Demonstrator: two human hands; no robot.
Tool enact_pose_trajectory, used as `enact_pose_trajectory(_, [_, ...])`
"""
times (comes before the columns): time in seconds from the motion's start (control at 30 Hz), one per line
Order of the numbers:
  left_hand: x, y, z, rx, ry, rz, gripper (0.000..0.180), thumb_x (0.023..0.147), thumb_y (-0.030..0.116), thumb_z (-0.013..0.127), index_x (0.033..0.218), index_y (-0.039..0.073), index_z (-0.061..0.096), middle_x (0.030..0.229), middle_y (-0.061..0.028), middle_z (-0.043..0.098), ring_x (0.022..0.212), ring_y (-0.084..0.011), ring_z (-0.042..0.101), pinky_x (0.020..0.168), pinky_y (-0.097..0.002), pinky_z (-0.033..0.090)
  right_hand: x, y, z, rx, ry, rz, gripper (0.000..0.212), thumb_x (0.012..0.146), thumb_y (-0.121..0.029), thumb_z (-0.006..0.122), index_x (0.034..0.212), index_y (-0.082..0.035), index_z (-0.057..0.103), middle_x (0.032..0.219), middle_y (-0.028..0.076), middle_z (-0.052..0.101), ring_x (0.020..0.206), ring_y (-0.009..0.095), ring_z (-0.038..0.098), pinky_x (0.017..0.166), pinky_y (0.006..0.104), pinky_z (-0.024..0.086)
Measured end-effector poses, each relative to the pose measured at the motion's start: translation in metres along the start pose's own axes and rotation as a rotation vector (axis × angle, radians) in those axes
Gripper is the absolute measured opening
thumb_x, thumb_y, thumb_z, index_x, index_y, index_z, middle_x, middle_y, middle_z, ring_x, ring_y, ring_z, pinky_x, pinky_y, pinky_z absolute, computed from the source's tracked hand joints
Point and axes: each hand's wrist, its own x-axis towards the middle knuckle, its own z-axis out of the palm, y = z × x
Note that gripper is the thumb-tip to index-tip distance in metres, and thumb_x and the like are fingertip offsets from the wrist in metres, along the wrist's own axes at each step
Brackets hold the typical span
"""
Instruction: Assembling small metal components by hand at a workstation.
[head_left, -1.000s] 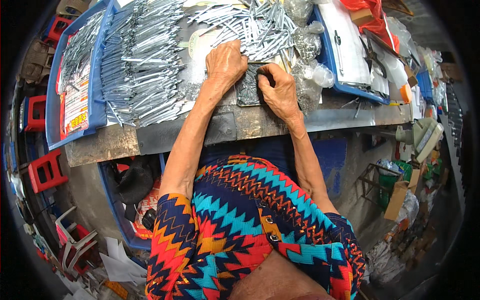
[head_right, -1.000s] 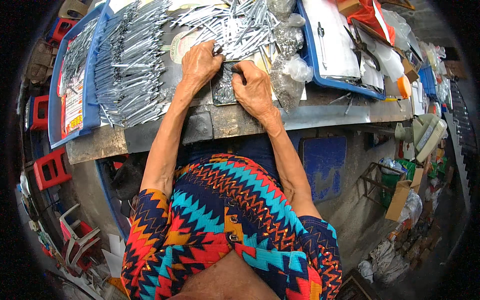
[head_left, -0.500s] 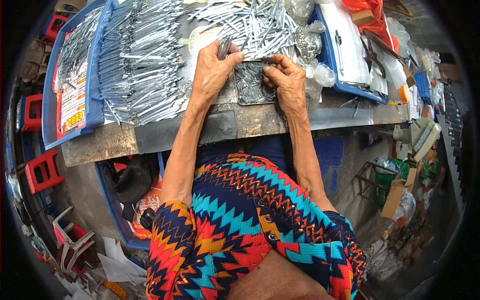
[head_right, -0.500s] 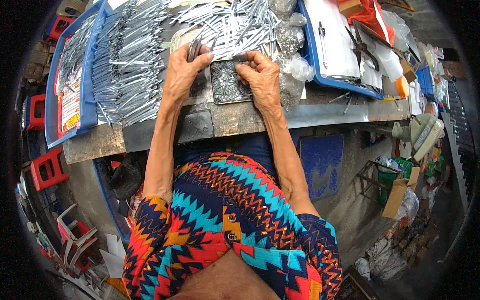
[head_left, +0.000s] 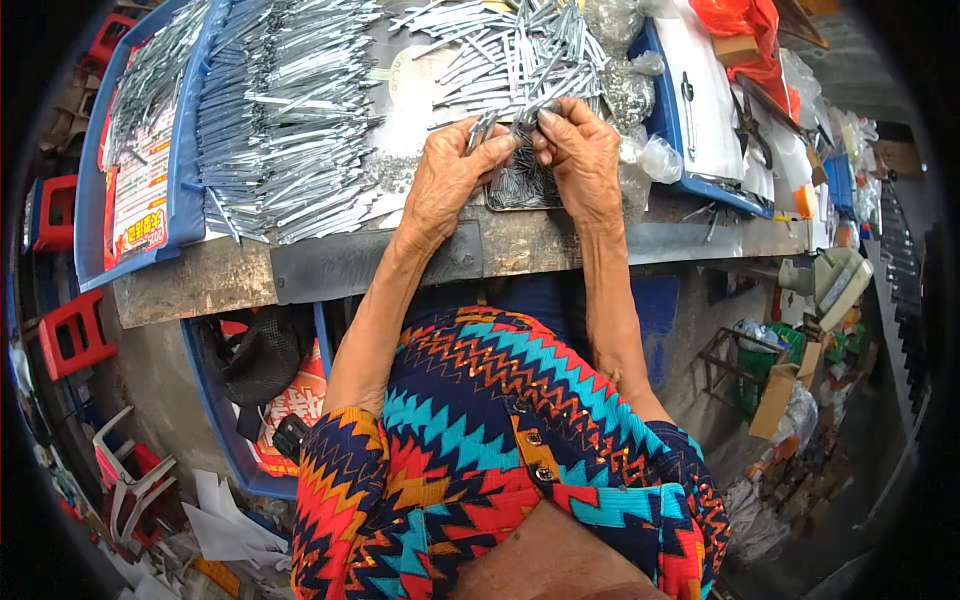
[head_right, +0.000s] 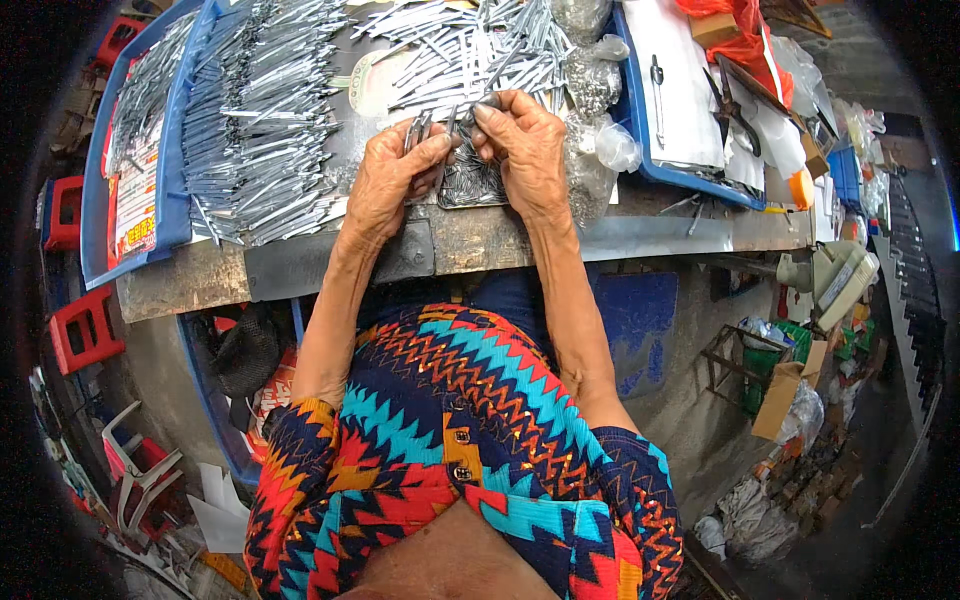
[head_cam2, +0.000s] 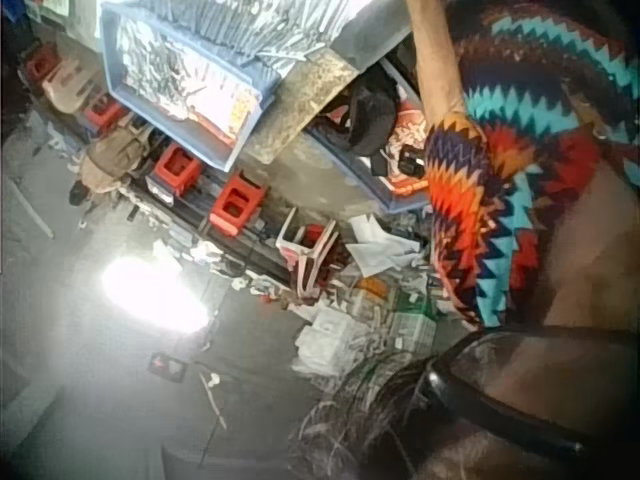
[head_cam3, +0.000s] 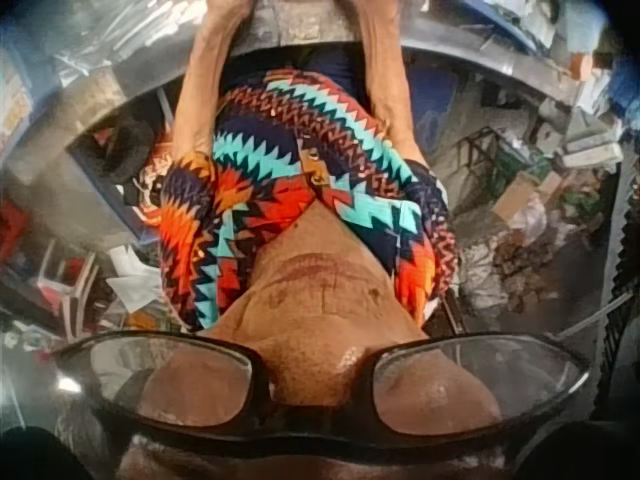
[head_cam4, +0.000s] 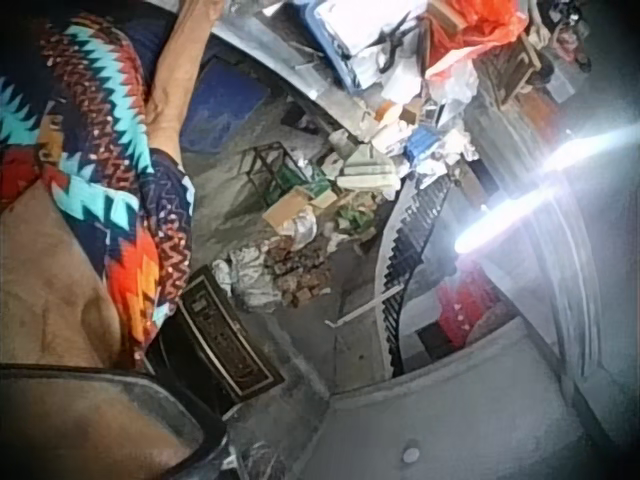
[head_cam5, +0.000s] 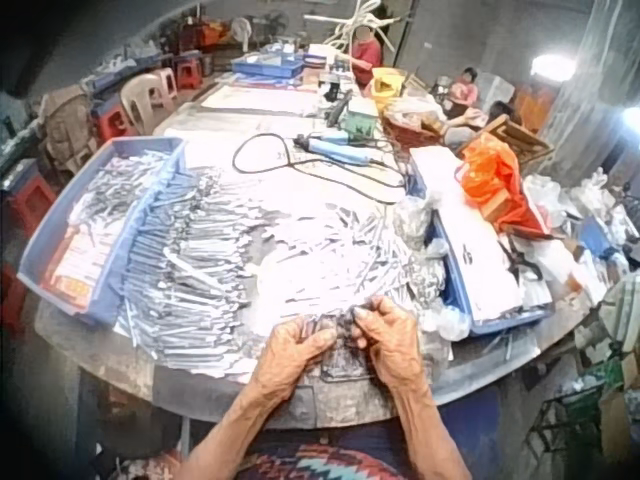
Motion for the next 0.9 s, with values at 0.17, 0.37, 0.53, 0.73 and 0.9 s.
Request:
enact_pose_trajectory(0.17, [-0.002,-0.002,0.000,0.218,-0.006,0.104,0.017,0.079,0.018,0.064,0.087,0.004,0.059,0.064,0.0057,0.051,0.050,-0.0004,0.037,0.043,-0.0161,0.026,0.003,-0.004,0.008,0.094,-0.039,-0.026,0.014,0.084,-0.009,0.057,0.087,0.004,0.053,0.071,0.004,0.054,0.059,0.009,0.050,0.051,0.0188,0.040])
enact_pose_trajectory(0.37, [0.000,-0.008,0.001,0.238,0.005,0.170,0.019,0.079,0.020,0.064,0.087,0.003,0.059,0.066,0.0063,0.050,0.056,-0.0009,0.040,0.049,-0.0165,0.030,0.001,-0.007,0.005,0.115,-0.113,-0.015,0.012,0.084,-0.007,0.056,0.089,0.002,0.052,0.077,0.004,0.054,0.064,0.009,0.050,0.053,0.0205,0.040])
enact_pose_trajectory(0.53, [-0.003,-0.002,0.005,0.280,-0.010,0.173,0.018,0.079,0.018,0.063,0.087,0.003,0.059,0.068,0.0053,0.051,0.059,-0.0018,0.042,0.052,-0.0167,0.033,0.001,-0.010,0.001,0.046,-0.130,-0.020,0.012,0.084,-0.008,0.056,0.088,0.003,0.052,0.076,0.004,0.054,0.063,0.009,0.049,0.053,0.0207,0.040])
enact_pose_trajectory(0.73, [-0.001,-0.007,0.005,0.362,0.022,0.231,0.015,0.080,0.012,0.061,0.089,0.000,0.058,0.075,0.0026,0.055,0.068,-0.0034,0.047,0.061,-0.0183,0.039,0.003,-0.015,-0.001,-0.177,-0.110,-0.059,0.011,0.082,-0.008,0.058,0.081,0.003,0.055,0.066,0.002,0.053,0.056,0.007,0.048,0.051,0.0190,0.040])
enact_pose_trajectory(0.9, [0.003,-0.015,0.002,0.499,0.092,0.259,0.019,0.077,0.010,0.062,0.092,0.000,0.059,0.077,-0.0077,0.063,0.071,-0.0109,0.057,0.067,-0.0263,0.044,0.001,-0.015,0.000,-0.347,-0.110,-0.094,0.010,0.080,-0.008,0.059,0.078,0.002,0.056,0.066,0.001,0.054,0.057,0.006,0.050,0.050,0.0192,0.041])
